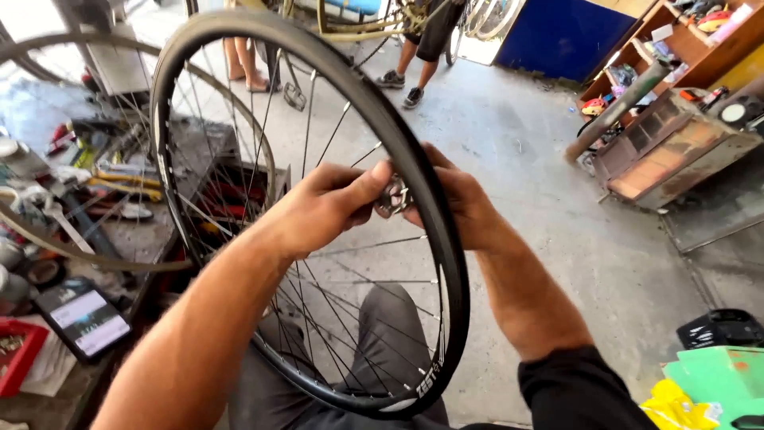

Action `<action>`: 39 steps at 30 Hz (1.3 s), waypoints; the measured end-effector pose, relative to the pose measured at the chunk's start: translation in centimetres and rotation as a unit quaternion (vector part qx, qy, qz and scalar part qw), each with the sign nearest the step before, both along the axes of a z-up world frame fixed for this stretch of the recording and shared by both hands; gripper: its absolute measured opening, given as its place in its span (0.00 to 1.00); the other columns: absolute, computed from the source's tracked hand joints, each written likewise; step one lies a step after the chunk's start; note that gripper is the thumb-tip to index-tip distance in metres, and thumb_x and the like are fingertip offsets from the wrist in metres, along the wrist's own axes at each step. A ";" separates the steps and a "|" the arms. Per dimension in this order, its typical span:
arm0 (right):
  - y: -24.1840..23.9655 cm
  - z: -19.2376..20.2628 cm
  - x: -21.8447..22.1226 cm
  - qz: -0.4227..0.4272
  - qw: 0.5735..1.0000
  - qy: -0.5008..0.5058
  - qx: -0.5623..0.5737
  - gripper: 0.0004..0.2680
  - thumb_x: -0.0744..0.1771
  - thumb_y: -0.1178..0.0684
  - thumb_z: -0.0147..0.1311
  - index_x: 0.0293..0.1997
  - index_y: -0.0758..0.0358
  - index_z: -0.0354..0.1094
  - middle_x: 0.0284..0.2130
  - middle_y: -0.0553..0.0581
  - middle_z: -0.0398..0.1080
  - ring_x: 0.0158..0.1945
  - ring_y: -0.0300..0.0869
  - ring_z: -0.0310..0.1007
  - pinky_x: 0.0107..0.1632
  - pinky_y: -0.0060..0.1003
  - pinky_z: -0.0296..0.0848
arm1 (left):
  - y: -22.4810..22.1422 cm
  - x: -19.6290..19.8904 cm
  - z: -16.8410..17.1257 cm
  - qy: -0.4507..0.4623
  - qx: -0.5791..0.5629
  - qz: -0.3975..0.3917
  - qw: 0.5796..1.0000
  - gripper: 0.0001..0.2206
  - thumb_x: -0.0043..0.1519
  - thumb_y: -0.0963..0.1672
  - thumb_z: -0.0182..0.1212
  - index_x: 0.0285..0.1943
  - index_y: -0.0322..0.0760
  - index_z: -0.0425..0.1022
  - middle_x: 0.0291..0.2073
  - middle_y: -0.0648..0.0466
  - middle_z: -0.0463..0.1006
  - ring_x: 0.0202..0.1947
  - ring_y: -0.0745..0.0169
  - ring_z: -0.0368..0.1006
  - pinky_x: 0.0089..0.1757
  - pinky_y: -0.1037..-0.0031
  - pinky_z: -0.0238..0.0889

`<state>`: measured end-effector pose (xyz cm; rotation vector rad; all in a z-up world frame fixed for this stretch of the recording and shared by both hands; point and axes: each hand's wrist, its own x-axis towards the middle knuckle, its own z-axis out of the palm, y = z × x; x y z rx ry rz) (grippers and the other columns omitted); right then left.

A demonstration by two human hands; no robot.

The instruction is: A person is truing a bicycle wheel by adjusting the tension of the spokes using a spoke wrench.

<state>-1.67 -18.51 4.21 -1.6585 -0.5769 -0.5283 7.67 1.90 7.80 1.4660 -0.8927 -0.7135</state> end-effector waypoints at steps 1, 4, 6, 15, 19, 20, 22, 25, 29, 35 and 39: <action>-0.2 0.4 0.6 0.007 0.997 -0.045 -0.065 0.09 0.63 0.63 0.69 0.44 0.74 0.75 0.47 0.67 0.65 0.46 0.51 0.71 0.45 0.37 0.78 | -0.1 0.1 0.3 0.006 -0.002 -0.002 1.000 0.29 0.69 0.59 0.52 0.19 0.41 0.72 0.11 0.56 0.58 0.18 0.67 0.52 0.25 0.76 0.52; 0.2 0.6 2.2 0.006 0.993 -0.088 -0.076 0.10 0.63 0.60 0.69 0.43 0.76 0.75 0.43 0.65 0.64 0.42 0.49 0.70 0.44 0.37 0.78 | 0.8 0.3 0.4 0.056 -0.057 -0.030 0.996 0.25 0.72 0.56 0.47 0.24 0.41 0.69 0.16 0.58 0.56 0.20 0.68 0.51 0.26 0.77 0.49; 0.3 0.5 2.8 0.005 0.990 -0.112 -0.081 0.11 0.64 0.59 0.69 0.43 0.78 0.75 0.40 0.63 0.63 0.39 0.47 0.69 0.43 0.36 0.78 | 0.8 0.4 -0.1 0.035 -0.067 -0.035 0.997 0.26 0.72 0.56 0.48 0.24 0.41 0.70 0.15 0.57 0.59 0.19 0.68 0.54 0.27 0.77 0.51; 0.7 -2.8 1.5 -0.203 0.973 -0.107 -0.032 0.10 0.61 0.55 0.72 0.35 0.69 0.74 0.26 0.59 0.69 0.29 0.47 0.73 0.38 0.39 0.77 | -0.8 -0.3 -4.2 -0.149 -0.131 0.037 0.979 0.17 0.70 0.51 0.57 0.43 0.35 0.84 0.23 0.48 0.77 0.29 0.63 0.68 0.36 0.69 0.67; 2.7 -1.7 -0.7 -0.201 0.961 0.106 0.156 0.05 0.64 0.63 0.65 0.41 0.72 0.77 0.25 0.65 0.77 0.30 0.48 0.82 0.44 0.42 0.81 | -1.6 -3.1 -3.9 -0.296 -0.210 0.189 0.912 0.11 0.70 0.46 0.60 0.47 0.34 0.81 0.32 0.43 0.81 0.32 0.35 0.79 0.37 0.57 0.71; 2.2 -2.0 -1.0 -0.199 0.962 0.108 0.154 0.05 0.64 0.63 0.65 0.41 0.72 0.77 0.25 0.65 0.77 0.30 0.48 0.82 0.44 0.42 0.81 | -1.8 -3.3 -4.4 -0.294 -0.210 0.192 0.912 0.11 0.70 0.46 0.60 0.47 0.34 0.81 0.32 0.43 0.81 0.32 0.35 0.79 0.37 0.57 0.71; 1.2 -2.7 -1.6 -0.036 0.966 0.110 0.230 0.19 0.72 0.41 0.46 0.50 0.73 0.73 0.38 0.69 0.78 0.46 0.54 0.82 0.55 0.54 0.78 | -2.2 -3.7 -5.2 -0.311 -0.223 0.243 0.891 0.11 0.71 0.47 0.57 0.43 0.39 0.80 0.27 0.49 0.78 0.30 0.39 0.78 0.35 0.58 0.70; 1.9 -0.7 -2.7 0.024 0.990 0.049 0.132 0.29 0.67 0.31 0.59 0.59 0.75 0.70 0.43 0.72 0.78 0.52 0.56 0.79 0.59 0.59 0.75 | -2.9 -3.0 -7.0 -0.268 -0.216 0.245 0.906 0.15 0.73 0.49 0.54 0.38 0.38 0.80 0.23 0.48 0.75 0.26 0.40 0.75 0.33 0.59 0.68; 2.3 -0.7 -3.7 -0.011 0.991 0.057 0.121 0.22 0.65 0.40 0.61 0.50 0.77 0.72 0.38 0.73 0.77 0.45 0.56 0.79 0.55 0.55 0.76 | -0.1 -3.2 -1.7 -0.150 -0.115 0.161 0.969 0.21 0.72 0.52 0.53 0.30 0.38 0.76 0.17 0.47 0.69 0.26 0.62 0.62 0.32 0.62 0.65; 4.2 0.2 -4.0 -0.040 0.987 0.101 0.119 0.20 0.68 0.39 0.53 0.52 0.72 0.74 0.39 0.68 0.78 0.47 0.52 0.79 0.55 0.43 0.73 | 0.0 -1.5 -1.7 -0.077 0.003 0.078 0.994 0.24 0.71 0.55 0.51 0.34 0.38 0.83 0.23 0.52 0.81 0.32 0.60 0.71 0.41 0.63 0.71; 4.0 1.1 -3.8 -0.076 0.989 0.099 0.082 0.21 0.67 0.40 0.52 0.52 0.73 0.73 0.40 0.69 0.78 0.47 0.53 0.79 0.55 0.45 0.74 | -0.9 -2.3 -3.1 -0.140 -0.118 0.188 0.965 0.14 0.68 0.52 0.61 0.41 0.42 0.82 0.23 0.50 0.83 0.25 0.58 0.78 0.36 0.67 0.74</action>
